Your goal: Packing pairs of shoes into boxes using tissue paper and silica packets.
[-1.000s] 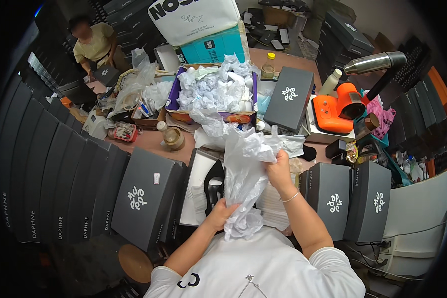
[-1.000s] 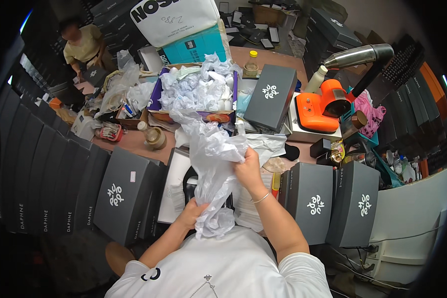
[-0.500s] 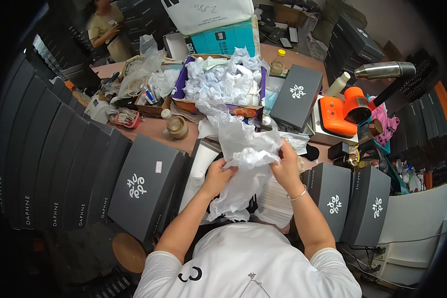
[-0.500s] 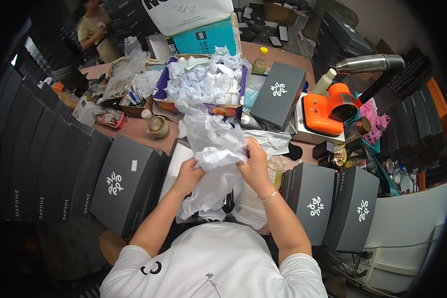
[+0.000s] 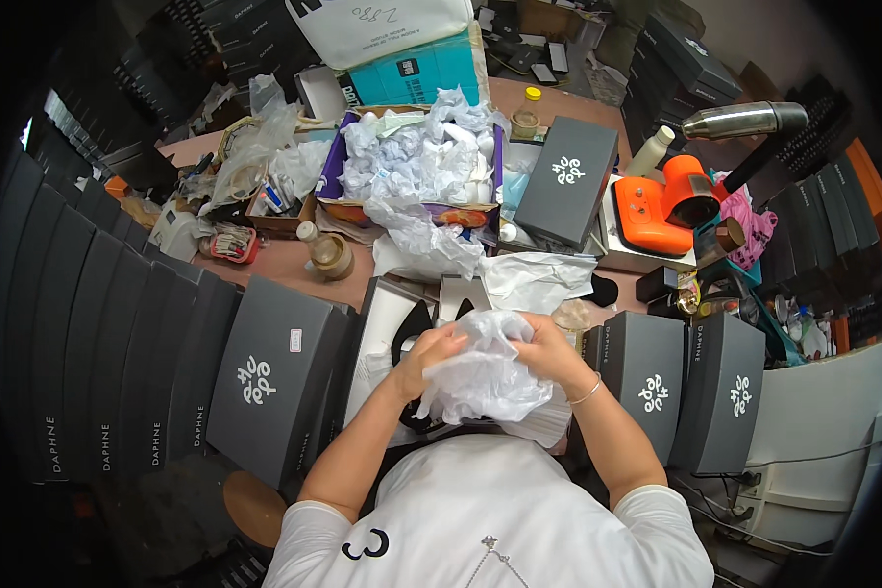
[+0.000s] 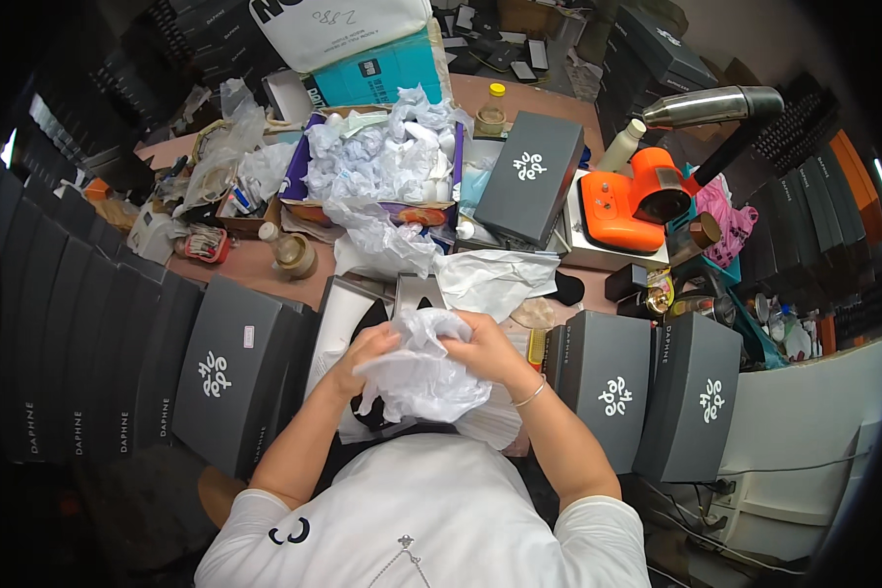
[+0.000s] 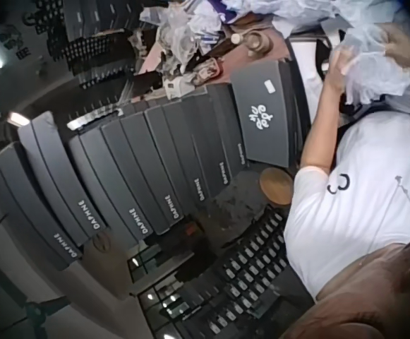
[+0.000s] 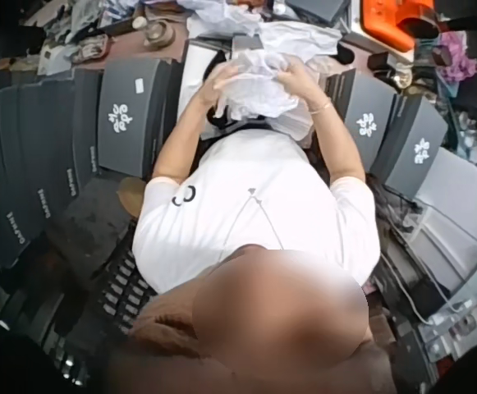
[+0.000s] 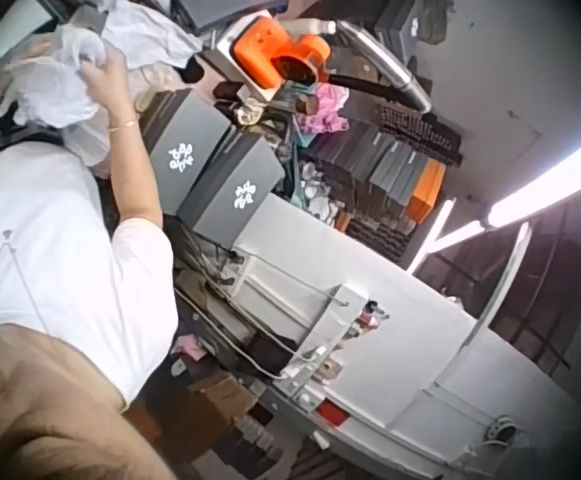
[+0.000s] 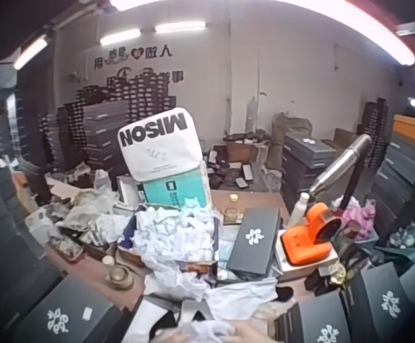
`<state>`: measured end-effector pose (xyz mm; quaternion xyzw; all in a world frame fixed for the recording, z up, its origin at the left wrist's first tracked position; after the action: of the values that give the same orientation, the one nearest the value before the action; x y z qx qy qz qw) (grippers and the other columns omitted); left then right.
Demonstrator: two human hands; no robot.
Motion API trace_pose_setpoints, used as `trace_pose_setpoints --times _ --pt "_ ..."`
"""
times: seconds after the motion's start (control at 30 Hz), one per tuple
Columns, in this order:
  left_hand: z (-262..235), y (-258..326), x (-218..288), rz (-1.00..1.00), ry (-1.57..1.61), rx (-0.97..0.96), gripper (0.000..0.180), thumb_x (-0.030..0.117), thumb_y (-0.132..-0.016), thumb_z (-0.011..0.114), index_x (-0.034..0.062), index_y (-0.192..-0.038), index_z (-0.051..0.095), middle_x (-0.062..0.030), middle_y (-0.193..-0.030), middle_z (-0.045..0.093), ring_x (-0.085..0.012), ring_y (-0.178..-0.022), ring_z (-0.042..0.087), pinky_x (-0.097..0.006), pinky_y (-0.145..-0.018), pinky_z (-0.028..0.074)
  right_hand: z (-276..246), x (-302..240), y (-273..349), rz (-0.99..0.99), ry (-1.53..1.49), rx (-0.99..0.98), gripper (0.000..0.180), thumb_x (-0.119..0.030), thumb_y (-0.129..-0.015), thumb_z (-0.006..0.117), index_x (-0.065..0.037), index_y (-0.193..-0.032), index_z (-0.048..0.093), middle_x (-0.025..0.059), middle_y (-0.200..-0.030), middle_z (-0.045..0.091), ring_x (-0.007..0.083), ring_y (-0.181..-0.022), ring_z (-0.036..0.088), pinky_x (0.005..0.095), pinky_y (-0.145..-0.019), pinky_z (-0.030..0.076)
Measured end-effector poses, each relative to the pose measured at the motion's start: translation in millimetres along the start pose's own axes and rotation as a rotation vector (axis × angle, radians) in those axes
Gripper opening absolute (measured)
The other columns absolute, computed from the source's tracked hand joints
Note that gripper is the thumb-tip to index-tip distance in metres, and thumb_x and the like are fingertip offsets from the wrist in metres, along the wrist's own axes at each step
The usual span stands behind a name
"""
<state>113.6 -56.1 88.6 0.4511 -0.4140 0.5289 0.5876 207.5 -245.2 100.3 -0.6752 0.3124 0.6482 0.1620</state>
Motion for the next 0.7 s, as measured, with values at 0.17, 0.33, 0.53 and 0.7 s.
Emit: trace_pose_setpoints --times 0.17,0.33,0.53,0.7 --pt "15.2 25.3 -41.5 -0.187 0.295 0.168 0.033 0.006 -0.084 0.062 -0.0023 -0.116 0.058 -0.0069 -0.103 0.064 -0.0145 -0.094 0.061 -0.027 -0.083 0.049 19.3 -4.6 2.6 -0.36 0.483 0.308 0.031 -0.006 -0.074 0.069 -0.003 -0.104 0.064 0.009 -0.083 0.065 0.0213 -0.071 0.062 0.0298 -0.065 0.048" --pt "2.8 23.2 -72.9 -0.11 0.326 0.303 0.024 -0.003 -0.085 0.055 -0.0004 -0.108 0.06 -0.0075 -0.103 0.065 -0.0162 -0.092 0.063 -0.029 -0.074 0.055 47.3 -8.3 29.1 -0.563 1.063 -0.011 0.053 -0.01 -0.075 0.062 -0.017 -0.128 0.055 0.0052 -0.082 0.054 0.0222 -0.071 0.056 0.0375 -0.066 0.045" --pt "-1.8 35.3 -33.8 -0.462 0.919 0.027 0.041 0.009 -0.086 0.062 0.0011 -0.124 0.051 -0.0076 -0.113 0.061 -0.016 -0.106 0.058 -0.031 -0.092 0.048 30.2 2.4 31.6 -0.48 1.09 -0.183 0.055 -0.013 -0.077 0.064 -0.017 -0.131 0.053 0.0087 -0.089 0.054 0.0242 -0.078 0.057 0.0377 -0.069 0.046" --pt "-5.6 39.6 -35.5 -0.29 0.207 -0.08 0.045 0.005 -0.086 0.063 0.0022 -0.128 0.048 -0.0055 -0.115 0.06 -0.0138 -0.105 0.058 -0.028 -0.09 0.047 2.3 -24.3 22.2 -0.441 0.396 -0.15 0.06 -0.02 -0.078 0.075 -0.007 -0.132 0.052 0.0083 -0.11 0.06 0.0213 -0.103 0.058 0.0345 -0.09 0.046"
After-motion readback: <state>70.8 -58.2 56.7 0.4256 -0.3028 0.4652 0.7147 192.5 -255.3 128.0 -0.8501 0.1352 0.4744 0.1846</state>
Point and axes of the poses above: each hand's wrist, its own y-axis away from the middle knuckle, its own z-axis out of the palm, x = y × z, the point moved 1 cm from there along -y, towards the middle knuckle
